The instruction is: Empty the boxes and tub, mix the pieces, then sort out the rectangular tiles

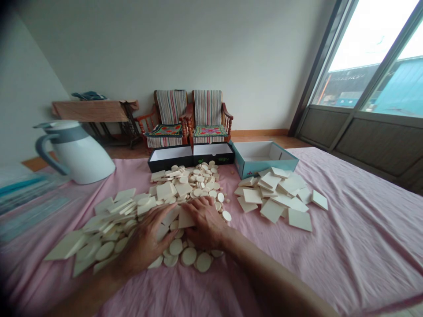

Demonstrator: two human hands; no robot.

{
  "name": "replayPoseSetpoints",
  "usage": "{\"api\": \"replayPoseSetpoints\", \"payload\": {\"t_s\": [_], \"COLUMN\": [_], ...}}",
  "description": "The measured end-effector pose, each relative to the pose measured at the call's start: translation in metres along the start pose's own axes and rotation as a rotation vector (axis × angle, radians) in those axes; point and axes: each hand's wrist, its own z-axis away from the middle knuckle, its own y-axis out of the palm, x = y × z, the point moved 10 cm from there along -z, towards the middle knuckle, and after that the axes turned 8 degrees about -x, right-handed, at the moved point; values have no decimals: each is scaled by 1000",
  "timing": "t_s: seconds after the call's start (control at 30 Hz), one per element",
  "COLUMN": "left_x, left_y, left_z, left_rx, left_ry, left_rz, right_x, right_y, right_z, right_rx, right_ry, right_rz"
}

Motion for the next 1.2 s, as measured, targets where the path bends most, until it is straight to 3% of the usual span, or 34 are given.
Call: {"api": "replayPoseSetpoints", "payload": {"t_s": [0.1, 0.23, 0.4, 0.57, 0.7, 0.93, 1.07, 1.2], "left_x": [-1, -3, -4, -4, -5, -5, -4, -4], "left_y": [0, -2, -2, -1, -1, -1, -1, -2], "left_z": [0, 0, -1, 0, -1, -2, -2, -2], "left_rx": [8, 2, -5, -2, -9, -7, -10, -13], "left_ry": [13, 34, 57, 63, 74, 72, 67, 67], "left_rz": [-16, -32, -49, -60, -62, -52, -46, -52], "right_x": [-17, -77, -158, -207, -236, -265, -262, -235], "right_y": [-20, -77, -154, -203, -213, -202, -196, -189], "right_z": [-1, 11, 60, 112, 128, 124, 120, 102], "right_rx": [-98, -344, -481, -614, -726, -765, -747, -733], "right_ry": [54, 339, 790, 1082, 1074, 954, 926, 852], "right_rz": [55, 323, 715, 805, 696, 523, 521, 585]}}
